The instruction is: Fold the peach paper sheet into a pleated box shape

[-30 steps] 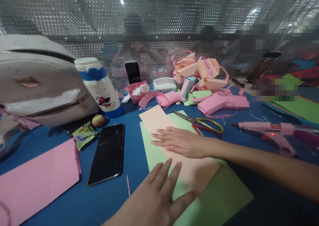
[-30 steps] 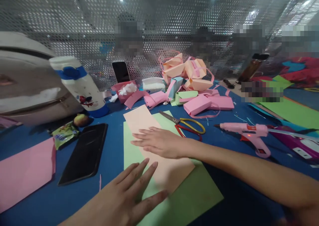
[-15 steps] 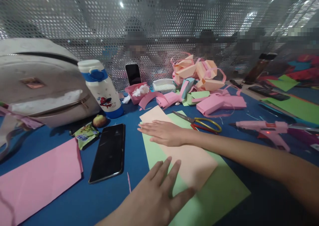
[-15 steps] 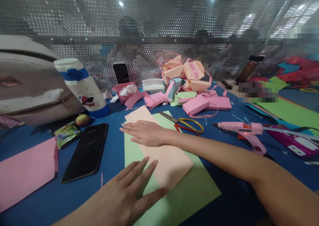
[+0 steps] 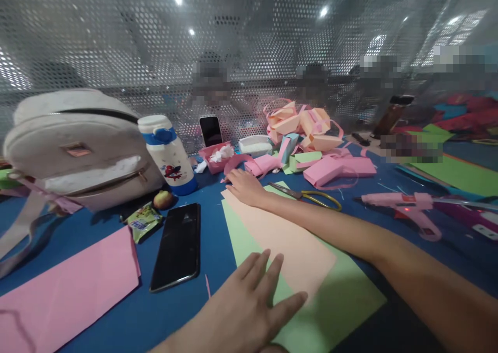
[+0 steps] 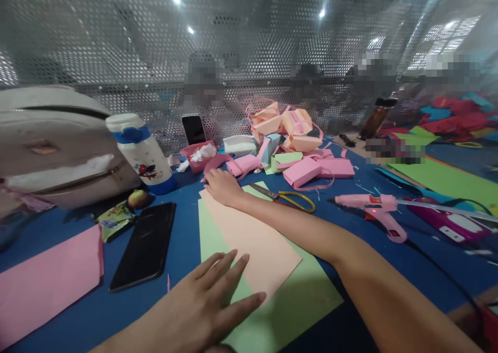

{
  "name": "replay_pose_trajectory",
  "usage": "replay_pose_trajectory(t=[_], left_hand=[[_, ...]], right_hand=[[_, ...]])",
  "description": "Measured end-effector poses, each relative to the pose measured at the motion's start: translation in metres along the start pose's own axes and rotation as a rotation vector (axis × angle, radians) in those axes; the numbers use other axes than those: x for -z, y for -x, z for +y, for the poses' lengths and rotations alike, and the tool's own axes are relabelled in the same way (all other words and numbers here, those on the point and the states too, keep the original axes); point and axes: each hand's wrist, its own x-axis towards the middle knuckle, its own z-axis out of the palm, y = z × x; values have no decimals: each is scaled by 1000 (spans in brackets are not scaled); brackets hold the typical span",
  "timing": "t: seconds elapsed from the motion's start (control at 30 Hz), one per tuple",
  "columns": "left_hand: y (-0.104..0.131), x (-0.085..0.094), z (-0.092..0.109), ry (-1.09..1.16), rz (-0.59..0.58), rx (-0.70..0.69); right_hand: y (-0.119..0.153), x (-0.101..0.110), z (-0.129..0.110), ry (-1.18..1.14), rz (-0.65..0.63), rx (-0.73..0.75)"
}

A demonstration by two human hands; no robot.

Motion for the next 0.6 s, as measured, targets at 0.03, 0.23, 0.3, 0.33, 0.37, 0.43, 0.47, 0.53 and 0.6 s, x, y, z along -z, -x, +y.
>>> replay_pose_trajectory(t=[0.03, 0.23, 0.3, 0.33, 0.37, 0.43, 0.47, 0.53, 0.6], left_hand=[[-1, 1, -1, -22, 24, -7], [-4, -3, -5, -76, 245, -39], [-5, -1, -5, -54, 292, -60], [-5, 1, -4, -39, 300, -75], [-5, 3, -3, -23, 294, -97], [-5, 9, -1, -2, 272, -142], [-5, 11, 1, -4, 270, -156], [-5, 14, 3, -18, 293, -164], [-5, 14, 4, -14, 328, -146]], right_hand=[[-2, 1, 0, 4, 9, -8], [-8, 10, 0, -48, -6, -38], [-5, 18, 0, -87, -33, -31], [-3, 23, 0, -110, -52, -21], [0, 29, 0, -136, -75, -5], [9, 39, 0, -194, -136, 38], [14, 44, 0, -222, -169, 63], [29, 53, -1, -266, -223, 103], [46, 61, -5, -284, -247, 122]])
